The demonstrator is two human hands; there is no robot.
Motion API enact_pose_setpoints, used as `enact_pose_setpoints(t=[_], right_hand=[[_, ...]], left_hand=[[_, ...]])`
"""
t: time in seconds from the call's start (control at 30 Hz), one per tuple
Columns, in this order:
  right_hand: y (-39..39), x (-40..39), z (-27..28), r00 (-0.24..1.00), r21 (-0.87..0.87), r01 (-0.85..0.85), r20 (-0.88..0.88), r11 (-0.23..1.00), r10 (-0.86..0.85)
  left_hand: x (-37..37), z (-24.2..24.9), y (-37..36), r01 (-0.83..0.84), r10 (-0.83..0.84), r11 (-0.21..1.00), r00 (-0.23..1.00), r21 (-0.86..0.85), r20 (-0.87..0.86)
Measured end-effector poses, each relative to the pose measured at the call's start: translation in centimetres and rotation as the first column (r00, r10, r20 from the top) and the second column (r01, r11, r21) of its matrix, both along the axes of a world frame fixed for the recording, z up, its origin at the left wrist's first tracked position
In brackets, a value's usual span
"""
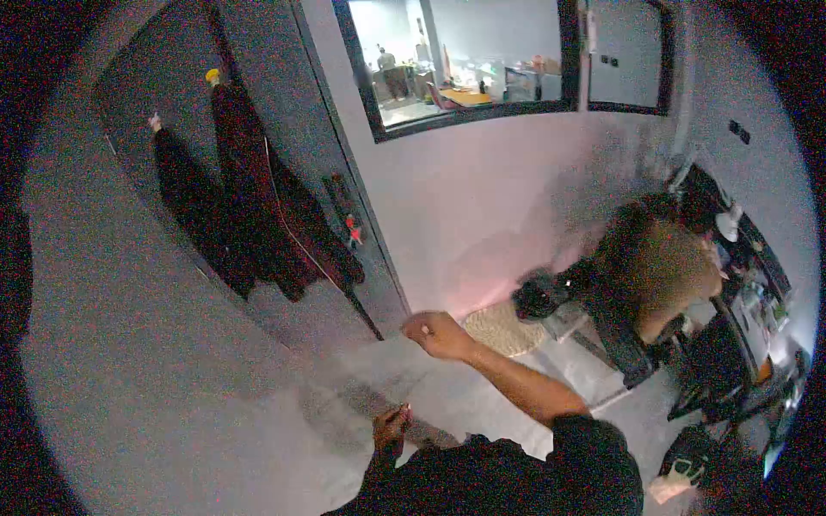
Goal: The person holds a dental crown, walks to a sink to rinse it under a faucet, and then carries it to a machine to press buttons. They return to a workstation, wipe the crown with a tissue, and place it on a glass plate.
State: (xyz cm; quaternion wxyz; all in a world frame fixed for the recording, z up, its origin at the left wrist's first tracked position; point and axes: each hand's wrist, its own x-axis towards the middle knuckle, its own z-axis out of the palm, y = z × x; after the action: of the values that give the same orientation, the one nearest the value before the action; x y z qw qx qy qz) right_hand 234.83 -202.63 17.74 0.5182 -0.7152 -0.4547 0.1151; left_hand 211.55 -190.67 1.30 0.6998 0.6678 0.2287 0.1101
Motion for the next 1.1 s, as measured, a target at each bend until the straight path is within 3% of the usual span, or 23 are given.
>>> enact_pose_setpoints(t=[0.07, 0.13, 0.2, 0.3, 0.37, 0.4, 0.43, 0.5, 0.6, 0.7, 0.8, 0.9, 0.97, 1.0, 1.1], right_hand=[[5.4, 6.8, 3.3, 0.995, -0.196, -0.057, 0.072, 0.979, 0.073], [11.3, 12.6, 3.4, 0.949, -0.047, -0.122, 0.288, 0.991, 0.130], [17.0, 17.6, 3.6, 0.925, -0.077, -0.150, 0.340, 0.986, 0.168], [22.9, 21.9, 4.8, 0.942, -0.104, -0.064, 0.321, 0.993, 0.095], [28.8, 25.3, 0.6, 0.904, 0.028, 0.073, 0.421, 0.997, -0.079], [30.6, 26.4, -1.6, 0.875, 0.088, 0.134, 0.456, 0.987, -0.160], [30.8, 27.3, -0.4, 0.868, 0.070, 0.134, 0.474, 0.988, -0.152], [31.2, 28.5, 1.2, 0.865, 0.029, 0.129, 0.486, 0.991, -0.127], [34.0, 32.6, -0.8, 0.799, -0.041, 0.070, 0.601, 0.997, -0.032], [35.0, 34.2, -1.1, 0.866, -0.080, -0.150, 0.471, 0.985, 0.170], [36.8, 36.2, -2.2, 0.795, 0.100, -0.330, 0.565, 0.939, 0.220], [37.6, 37.4, -2.6, 0.763, 0.127, -0.448, 0.570, 0.885, 0.305], [37.6, 38.5, -1.9, 0.741, 0.054, -0.502, 0.541, 0.863, 0.397], [37.7, 39.3, -1.3, 0.727, 0.021, -0.523, 0.532, 0.852, 0.433], [38.0, 40.3, 0.2, 0.754, 0.060, -0.580, 0.417, 0.812, 0.508]], left_hand=[[2.6, -0.8, 1.8, -0.105, 0.083, 0.979, 0.989, 0.177, 0.126], [4.7, -2.9, 4.0, -0.215, 0.190, 0.972, 0.959, 0.100, 0.209], [7.3, -5.1, 7.1, -0.298, 0.278, 0.953, 0.930, 0.049, 0.239], [11.0, -7.3, 12.2, -0.390, 0.364, 0.912, 0.913, 0.131, 0.182], [15.3, -7.1, 15.5, -0.401, 0.397, 0.916, 0.898, -0.019, 0.192], [16.9, -5.2, 16.4, -0.393, 0.425, 0.898, 0.891, -0.198, 0.160], [19.9, -3.0, 17.6, -0.372, 0.444, 0.853, 0.886, -0.366, 0.135], [25.1, 0.2, 18.7, -0.388, 0.446, 0.878, 0.876, -0.280, 0.185], [30.7, 5.0, 19.2, -0.349, 0.364, 0.931, 0.911, -0.111, 0.193], [34.3, 6.1, 19.8, -0.339, 0.342, 0.939, 0.917, -0.049, 0.206], [37.4, 4.5, 19.5, -0.448, 0.457, 0.889, 0.872, -0.089, 0.173], [39.5, 1.8, 17.6, -0.585, 0.615, 0.784, 0.776, -0.205, 0.139], [40.9, 0.2, 16.7, -0.642, 0.700, 0.703, 0.701, -0.305, 0.138], [42.0, -0.4, 16.6, -0.704, 0.754, 0.624, 0.657, -0.340, 0.025], [45.0, 0.5, 17.0, -0.705, 0.770, 0.601, 0.637, -0.378, 0.036]])
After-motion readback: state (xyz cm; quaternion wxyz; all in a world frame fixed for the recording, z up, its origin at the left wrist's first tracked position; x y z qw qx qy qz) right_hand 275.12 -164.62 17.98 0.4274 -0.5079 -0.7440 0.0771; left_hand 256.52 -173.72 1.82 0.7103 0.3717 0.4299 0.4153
